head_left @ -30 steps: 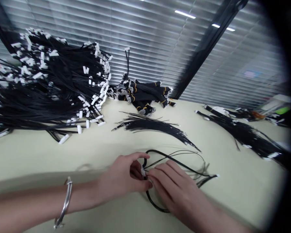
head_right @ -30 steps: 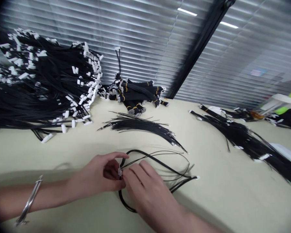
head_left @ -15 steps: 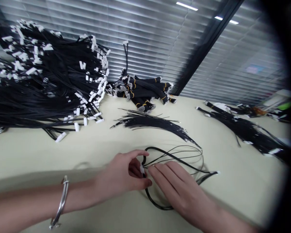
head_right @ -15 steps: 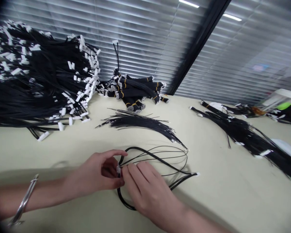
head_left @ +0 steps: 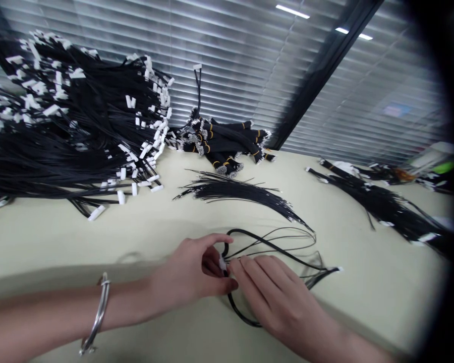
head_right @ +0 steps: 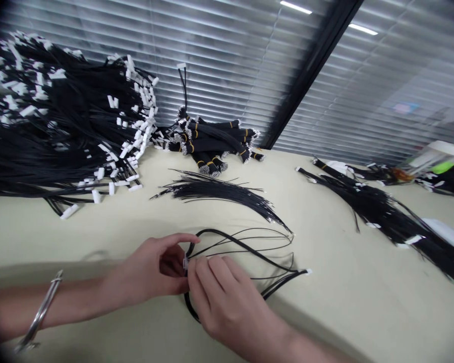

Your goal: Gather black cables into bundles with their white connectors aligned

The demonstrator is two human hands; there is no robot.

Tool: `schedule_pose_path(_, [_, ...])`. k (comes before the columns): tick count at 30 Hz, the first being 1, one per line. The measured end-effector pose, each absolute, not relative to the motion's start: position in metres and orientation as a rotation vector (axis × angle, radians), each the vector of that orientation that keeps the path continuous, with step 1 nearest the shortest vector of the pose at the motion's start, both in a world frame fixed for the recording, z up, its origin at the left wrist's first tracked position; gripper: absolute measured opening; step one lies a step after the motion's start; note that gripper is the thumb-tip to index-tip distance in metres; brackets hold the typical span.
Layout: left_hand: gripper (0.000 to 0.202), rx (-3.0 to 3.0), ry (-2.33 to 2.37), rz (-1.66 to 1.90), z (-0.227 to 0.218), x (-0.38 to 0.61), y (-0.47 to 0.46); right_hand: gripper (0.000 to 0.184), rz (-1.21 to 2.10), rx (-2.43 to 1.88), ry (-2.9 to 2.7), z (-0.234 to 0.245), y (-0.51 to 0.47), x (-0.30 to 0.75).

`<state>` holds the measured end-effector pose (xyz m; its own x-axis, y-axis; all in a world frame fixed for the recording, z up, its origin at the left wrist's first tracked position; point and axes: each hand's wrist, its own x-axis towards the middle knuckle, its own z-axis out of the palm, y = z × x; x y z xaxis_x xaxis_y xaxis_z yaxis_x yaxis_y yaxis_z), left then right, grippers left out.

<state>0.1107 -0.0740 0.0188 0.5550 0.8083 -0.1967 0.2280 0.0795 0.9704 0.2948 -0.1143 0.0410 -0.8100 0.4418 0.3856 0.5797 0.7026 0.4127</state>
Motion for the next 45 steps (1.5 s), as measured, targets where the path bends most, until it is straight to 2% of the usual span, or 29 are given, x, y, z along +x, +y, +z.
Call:
schedule_pose_path(7, [0.060,1.478,0.932,0.555,0.017,0.110,-0.073,0.028,-0.890,-0.763,-2.720,0.044,-0.118,0.288])
schedule_pose_path(14, [0.060,1.469,0.886,0.561,0.020,0.111,-0.074,0.028,-0.835,-0.675,-2.698,0.037,-0.117,0.287])
schedule_pose_path(16, [0.060,1.476,0.892,0.561,0.019,0.110,-0.074,0.026,-0.671,-0.688,-2.692,0.035,-0.112,0.289])
schedule_pose_path(20, [0.056,1.478,0.908,0.568,0.016,0.110,-0.073,0.018,-0.052,-0.824,-2.535,0.044,-0.096,0.294])
schedule_pose_path(22, [0.053,1.456,0.918,0.582,0.016,0.110,-0.072,0.015,0.026,-0.846,-2.451,0.054,-0.082,0.294])
schedule_pose_path(26, [0.059,1.336,0.948,0.550,0.020,0.111,-0.070,0.017,-0.196,-1.009,-2.495,0.065,-0.036,0.288])
schedule_pose_path(31, [0.061,1.292,0.947,0.547,0.022,0.110,-0.071,0.014,-0.365,-1.099,-2.713,0.050,0.023,0.274])
schedule_pose_path(40, [0.062,1.291,0.954,0.561,0.020,0.109,-0.069,0.012,-0.422,-1.011,-2.746,0.021,0.038,0.266])
schedule_pose_path(45, [0.062,1.280,0.963,0.556,0.020,0.109,-0.071,0.015,-0.418,-1.101,-2.562,0.041,0.031,0.269])
